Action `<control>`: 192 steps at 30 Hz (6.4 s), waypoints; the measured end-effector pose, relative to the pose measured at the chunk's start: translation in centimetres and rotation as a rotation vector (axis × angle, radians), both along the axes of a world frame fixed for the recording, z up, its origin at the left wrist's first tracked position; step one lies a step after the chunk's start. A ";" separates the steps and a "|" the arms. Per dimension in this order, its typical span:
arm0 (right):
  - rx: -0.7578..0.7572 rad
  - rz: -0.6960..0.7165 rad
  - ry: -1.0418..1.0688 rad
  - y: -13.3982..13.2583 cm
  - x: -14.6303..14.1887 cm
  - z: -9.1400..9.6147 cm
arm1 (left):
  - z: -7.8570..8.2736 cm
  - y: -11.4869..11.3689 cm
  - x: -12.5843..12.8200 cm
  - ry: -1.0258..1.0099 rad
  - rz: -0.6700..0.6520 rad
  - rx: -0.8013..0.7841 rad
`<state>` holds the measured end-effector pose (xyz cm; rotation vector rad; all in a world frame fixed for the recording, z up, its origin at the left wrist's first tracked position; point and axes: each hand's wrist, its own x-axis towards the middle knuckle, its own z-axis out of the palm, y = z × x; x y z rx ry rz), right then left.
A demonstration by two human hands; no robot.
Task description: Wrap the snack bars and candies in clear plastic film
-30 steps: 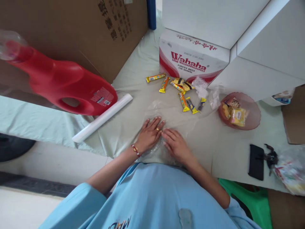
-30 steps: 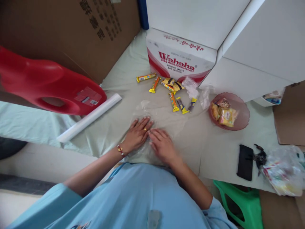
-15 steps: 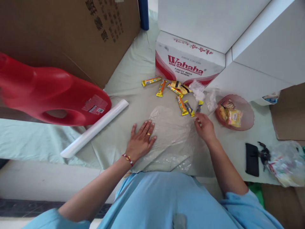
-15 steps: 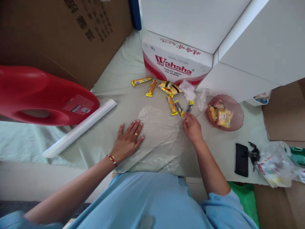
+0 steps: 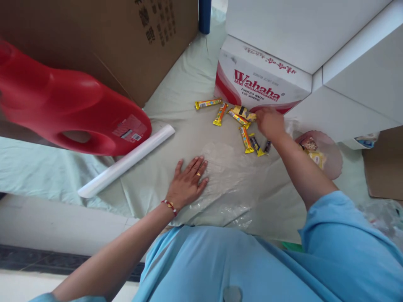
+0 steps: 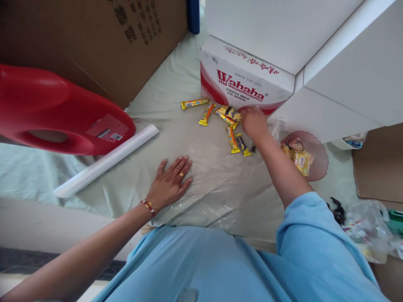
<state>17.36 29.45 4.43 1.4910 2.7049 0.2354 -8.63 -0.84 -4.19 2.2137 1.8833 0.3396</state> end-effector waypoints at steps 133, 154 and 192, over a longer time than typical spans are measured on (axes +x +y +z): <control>-0.109 -0.078 0.800 -21.4 6.3 -4.4 | 1.8 6.2 -4.8 -0.338 0.068 -0.148; -0.611 -0.001 0.645 -20.9 -2.5 -5.2 | 5.1 -4.3 3.5 -0.241 0.062 0.399; -0.515 0.355 0.502 -23.4 -0.2 -4.5 | 4.1 -1.6 6.0 -0.156 -0.117 0.023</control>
